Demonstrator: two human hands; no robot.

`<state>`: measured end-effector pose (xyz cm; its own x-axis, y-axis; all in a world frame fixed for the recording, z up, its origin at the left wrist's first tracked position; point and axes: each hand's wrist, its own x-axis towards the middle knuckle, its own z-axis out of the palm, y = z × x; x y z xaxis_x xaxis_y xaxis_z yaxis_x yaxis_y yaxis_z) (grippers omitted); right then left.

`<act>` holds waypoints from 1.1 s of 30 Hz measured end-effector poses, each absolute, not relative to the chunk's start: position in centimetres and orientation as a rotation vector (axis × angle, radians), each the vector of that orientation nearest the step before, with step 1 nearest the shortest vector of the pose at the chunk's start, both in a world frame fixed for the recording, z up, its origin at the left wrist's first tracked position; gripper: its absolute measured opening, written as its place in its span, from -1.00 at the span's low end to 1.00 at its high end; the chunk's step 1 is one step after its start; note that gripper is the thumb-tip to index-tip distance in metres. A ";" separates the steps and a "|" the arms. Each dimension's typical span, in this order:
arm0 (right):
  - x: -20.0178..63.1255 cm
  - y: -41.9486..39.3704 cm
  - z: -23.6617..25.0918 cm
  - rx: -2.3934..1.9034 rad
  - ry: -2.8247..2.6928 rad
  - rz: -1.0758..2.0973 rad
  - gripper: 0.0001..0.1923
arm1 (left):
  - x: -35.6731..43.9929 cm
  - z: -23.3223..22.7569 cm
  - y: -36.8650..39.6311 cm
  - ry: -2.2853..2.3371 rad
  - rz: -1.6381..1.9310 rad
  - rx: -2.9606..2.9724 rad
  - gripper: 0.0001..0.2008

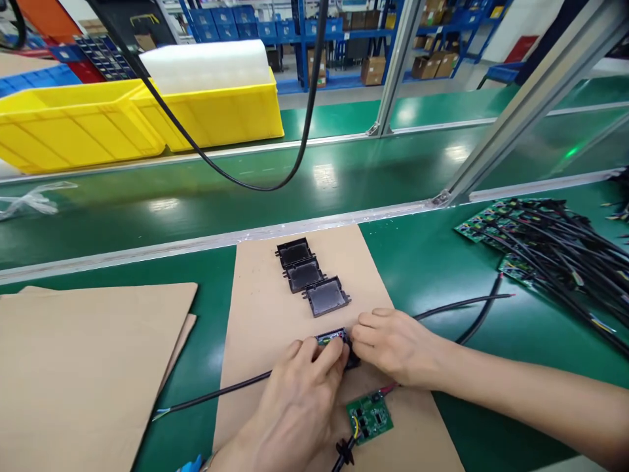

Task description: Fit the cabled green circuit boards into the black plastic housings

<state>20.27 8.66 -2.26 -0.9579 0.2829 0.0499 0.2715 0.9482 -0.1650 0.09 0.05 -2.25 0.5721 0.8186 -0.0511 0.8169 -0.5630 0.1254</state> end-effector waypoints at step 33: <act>22.0 6.9 -0.5 -1.070 -2.639 0.799 -0.81 | -1.0 -2.4 -0.6 1.376 0.260 2.663 -0.53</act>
<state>22.05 6.87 -0.49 -0.7235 0.6897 -0.0306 0.5907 0.5955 -0.5445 -1.02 -0.64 -2.44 0.5687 0.8174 0.0920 0.7946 -0.5748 0.1955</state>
